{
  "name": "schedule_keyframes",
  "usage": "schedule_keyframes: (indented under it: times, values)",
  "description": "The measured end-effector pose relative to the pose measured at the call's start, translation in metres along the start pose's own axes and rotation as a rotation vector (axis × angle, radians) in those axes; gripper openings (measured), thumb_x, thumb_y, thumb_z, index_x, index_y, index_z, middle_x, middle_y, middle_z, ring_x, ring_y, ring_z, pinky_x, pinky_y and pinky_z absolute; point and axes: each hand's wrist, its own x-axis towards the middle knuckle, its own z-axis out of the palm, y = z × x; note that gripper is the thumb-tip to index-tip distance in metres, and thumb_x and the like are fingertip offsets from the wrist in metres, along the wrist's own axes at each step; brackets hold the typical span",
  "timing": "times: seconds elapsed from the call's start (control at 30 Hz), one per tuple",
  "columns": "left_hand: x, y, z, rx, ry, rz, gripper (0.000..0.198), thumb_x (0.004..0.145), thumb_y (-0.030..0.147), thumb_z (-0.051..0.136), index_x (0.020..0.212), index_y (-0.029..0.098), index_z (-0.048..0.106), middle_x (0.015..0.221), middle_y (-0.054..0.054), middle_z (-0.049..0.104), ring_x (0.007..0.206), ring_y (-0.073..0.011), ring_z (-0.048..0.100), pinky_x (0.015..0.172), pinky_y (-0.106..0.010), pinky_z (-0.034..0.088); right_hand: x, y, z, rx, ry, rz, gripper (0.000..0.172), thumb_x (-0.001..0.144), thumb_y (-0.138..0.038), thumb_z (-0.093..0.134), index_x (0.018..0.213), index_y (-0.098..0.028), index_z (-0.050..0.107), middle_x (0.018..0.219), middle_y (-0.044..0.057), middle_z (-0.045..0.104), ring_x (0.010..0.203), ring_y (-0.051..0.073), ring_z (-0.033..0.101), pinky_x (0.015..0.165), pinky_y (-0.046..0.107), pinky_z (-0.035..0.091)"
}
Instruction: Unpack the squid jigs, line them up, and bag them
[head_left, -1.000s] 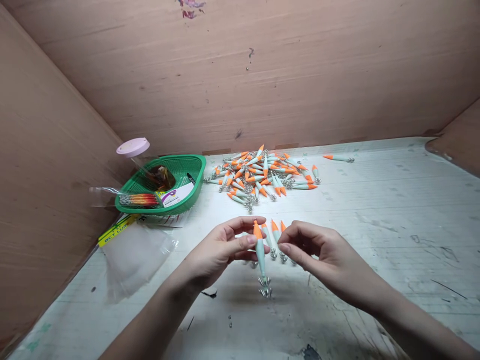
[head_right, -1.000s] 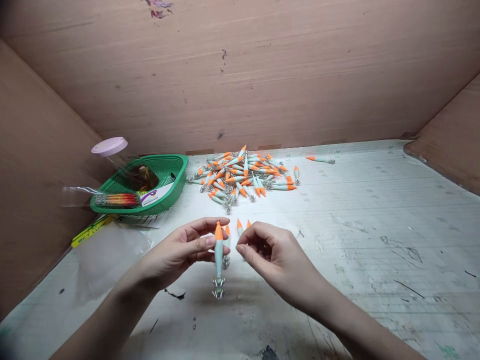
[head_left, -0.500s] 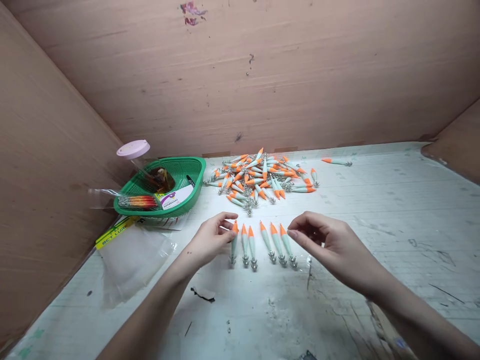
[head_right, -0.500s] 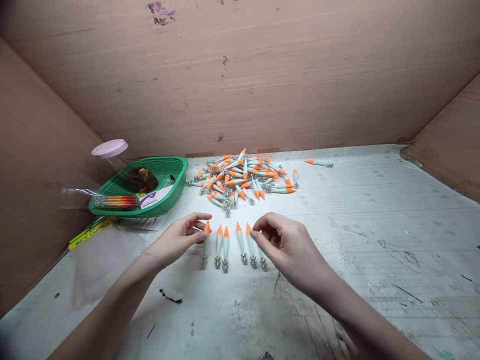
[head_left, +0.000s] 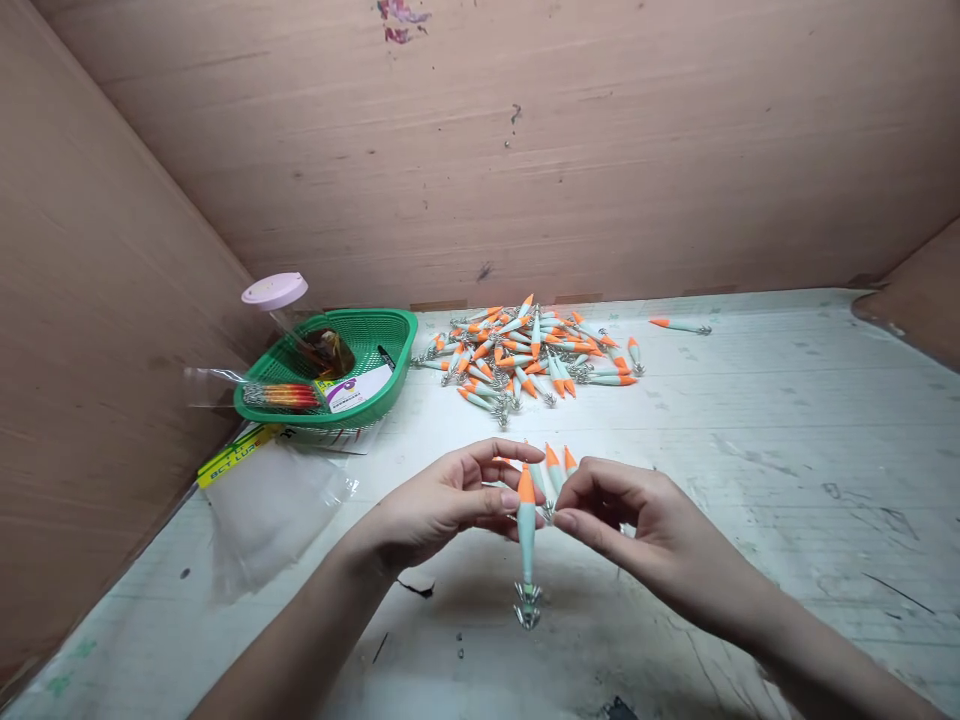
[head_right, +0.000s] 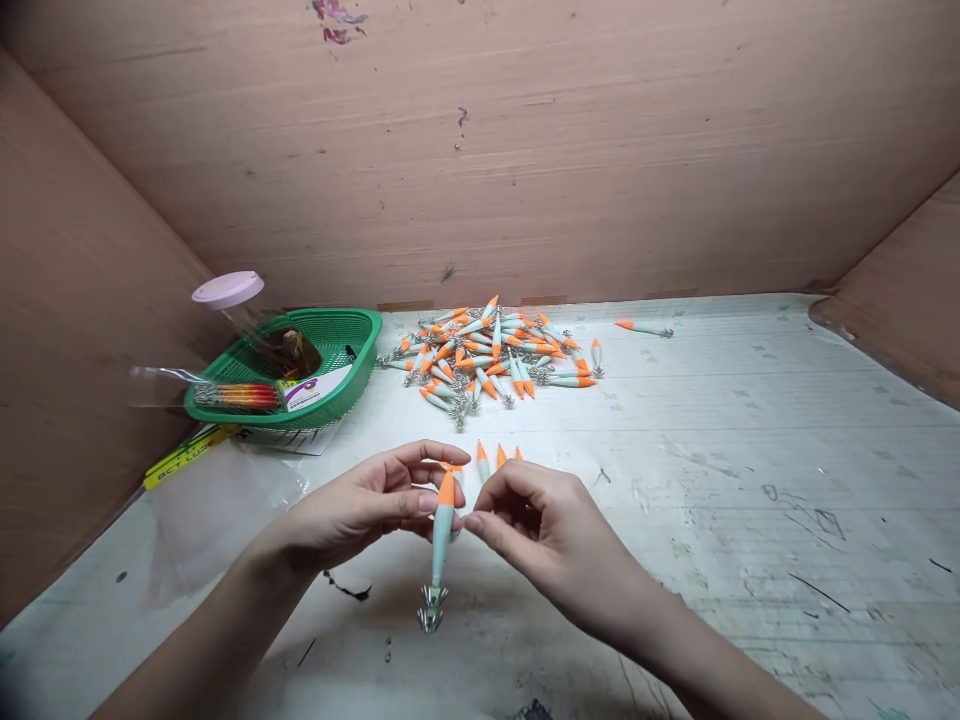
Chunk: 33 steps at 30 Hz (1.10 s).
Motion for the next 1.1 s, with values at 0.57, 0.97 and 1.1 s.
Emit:
schedule_keyframes:
  times: [0.57,0.97,1.1]
  values:
    - [-0.004,-0.005,0.015,0.009,0.071,0.005,0.037,0.074,0.022,0.073,0.109,0.018,0.061,0.085,-0.002,0.058,0.076,-0.0141,0.061,0.074,-0.031,0.05,0.0,-0.002,0.004,0.09,-0.059,0.044,0.029,0.084,-0.043,0.059,0.071,-0.017,0.06,0.064,0.0,0.054,0.058,0.01,0.045,0.051,0.022,0.038]
    - [-0.003,-0.008,0.017,0.011,0.072,-0.025,0.038,0.072,0.022,0.074,0.108,0.019,0.064,0.077,0.001,0.057,0.069,-0.0121,0.06,0.069,-0.027,0.049,-0.004,0.001,0.006,0.098,-0.063,0.054,0.035,0.083,-0.048,0.06,0.07,-0.016,0.063,0.066,0.002,0.059,0.061,0.012,0.048,0.053,0.024,0.037]
    - [-0.003,-0.009,0.017,0.006,0.074,-0.037,0.038,0.072,0.022,0.075,0.108,0.02,0.064,0.079,0.0,0.057,0.071,-0.0128,0.061,0.069,-0.028,0.05,-0.004,0.0,0.006,0.114,-0.057,0.06,0.033,0.081,-0.047,0.063,0.07,-0.016,0.063,0.063,0.001,0.056,0.058,0.011,0.045,0.052,0.023,0.036]
